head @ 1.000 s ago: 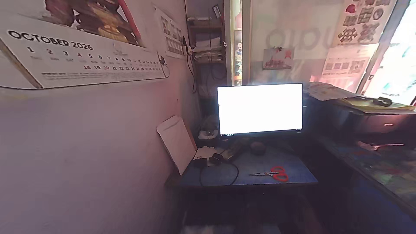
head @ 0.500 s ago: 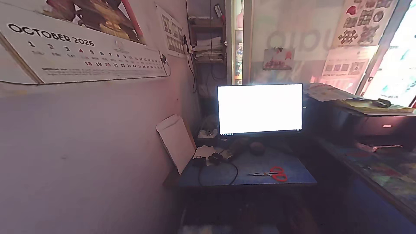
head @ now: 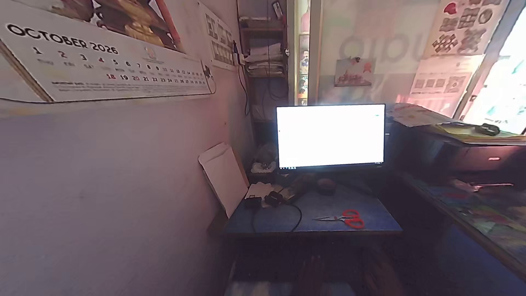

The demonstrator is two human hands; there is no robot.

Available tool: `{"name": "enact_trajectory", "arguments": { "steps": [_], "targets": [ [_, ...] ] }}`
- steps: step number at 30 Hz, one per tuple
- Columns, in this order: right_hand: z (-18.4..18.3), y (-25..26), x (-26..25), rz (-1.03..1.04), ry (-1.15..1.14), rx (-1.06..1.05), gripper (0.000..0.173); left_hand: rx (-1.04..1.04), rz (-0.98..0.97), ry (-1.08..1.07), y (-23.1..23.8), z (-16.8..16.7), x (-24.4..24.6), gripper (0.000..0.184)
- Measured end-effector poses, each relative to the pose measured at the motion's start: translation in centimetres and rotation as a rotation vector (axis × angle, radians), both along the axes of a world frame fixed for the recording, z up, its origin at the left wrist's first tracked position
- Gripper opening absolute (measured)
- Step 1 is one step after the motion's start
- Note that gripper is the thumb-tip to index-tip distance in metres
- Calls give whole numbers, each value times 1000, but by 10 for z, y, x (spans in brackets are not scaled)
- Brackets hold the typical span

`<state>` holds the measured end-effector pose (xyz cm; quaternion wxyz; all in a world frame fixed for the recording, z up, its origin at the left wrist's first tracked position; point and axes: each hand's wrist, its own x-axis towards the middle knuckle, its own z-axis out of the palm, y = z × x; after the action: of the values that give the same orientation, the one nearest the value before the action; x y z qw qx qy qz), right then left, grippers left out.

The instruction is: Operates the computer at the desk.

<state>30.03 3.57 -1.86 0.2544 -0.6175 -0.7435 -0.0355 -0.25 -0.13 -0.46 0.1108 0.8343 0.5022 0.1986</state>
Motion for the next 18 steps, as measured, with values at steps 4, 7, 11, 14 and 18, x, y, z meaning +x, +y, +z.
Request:
{"name": "enact_trajectory", "arguments": {
  "steps": [4, 7, 11, 14, 18],
  "targets": [
    [6, -8, -3, -11, 24, -8, 50, 16, -2, -12, 1, -6, 2, 67],
    [2, -4, -1, -35, 23, -31, 52, 23, 8, -2, 1, -4, 3, 66],
    [5, -9, -1, -21, 40, -79, 57, 2, 19, 48, -4, 10, 3, 67],
    [35, -21, -12, 11, 70, -158, 58, -60, 59, -28, -7, 29, 6, 59],
    [49, -24, -17, -48, -45, -270, 49, -141, 165, 59, -9, 56, 17, 53]
  ]
}}
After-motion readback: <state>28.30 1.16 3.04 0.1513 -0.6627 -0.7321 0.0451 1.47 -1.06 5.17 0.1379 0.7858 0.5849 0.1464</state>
